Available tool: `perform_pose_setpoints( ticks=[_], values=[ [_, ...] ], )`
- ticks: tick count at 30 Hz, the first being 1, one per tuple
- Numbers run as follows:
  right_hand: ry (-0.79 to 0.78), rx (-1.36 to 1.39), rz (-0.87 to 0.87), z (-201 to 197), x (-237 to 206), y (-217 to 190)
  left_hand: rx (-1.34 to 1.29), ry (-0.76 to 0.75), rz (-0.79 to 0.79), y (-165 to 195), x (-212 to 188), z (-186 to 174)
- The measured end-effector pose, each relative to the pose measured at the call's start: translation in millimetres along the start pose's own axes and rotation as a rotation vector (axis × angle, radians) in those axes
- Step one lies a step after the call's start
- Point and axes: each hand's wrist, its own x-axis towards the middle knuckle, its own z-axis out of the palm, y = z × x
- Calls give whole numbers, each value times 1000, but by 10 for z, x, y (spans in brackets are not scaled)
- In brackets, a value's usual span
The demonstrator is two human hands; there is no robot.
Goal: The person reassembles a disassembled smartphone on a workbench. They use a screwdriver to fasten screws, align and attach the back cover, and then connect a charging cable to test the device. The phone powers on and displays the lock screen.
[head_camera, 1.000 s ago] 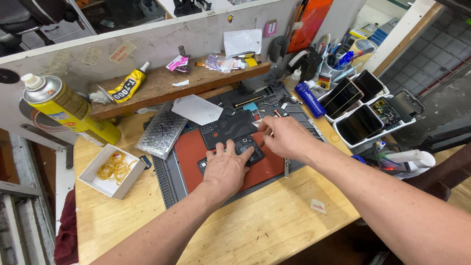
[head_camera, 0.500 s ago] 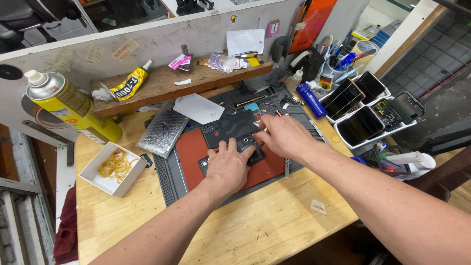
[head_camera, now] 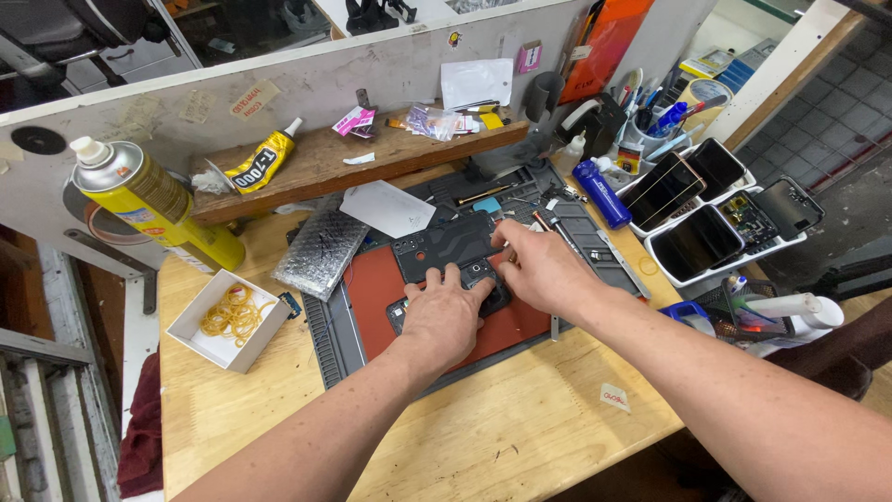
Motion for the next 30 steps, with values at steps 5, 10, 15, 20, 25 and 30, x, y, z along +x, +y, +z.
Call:
perform_pose_setpoints(
  ticks=[5,10,15,20,25,30],
  values=[
    [84,430,260,-9,175,97,-6,15,5,0,25,13],
    [78,437,314,33,206,133,0,5,7,10,62,3],
    [94,421,299,62,174,141,16,-23,-6,20,77,-7],
    [99,447,314,72,148,129,24,-32,-10,25,68,-13],
    [83,414,338,71,140,125,32,-69,-22,43,76,-20],
    [97,442,304,91,126,140,24,-61,-26,47,76,-35]
  ],
)
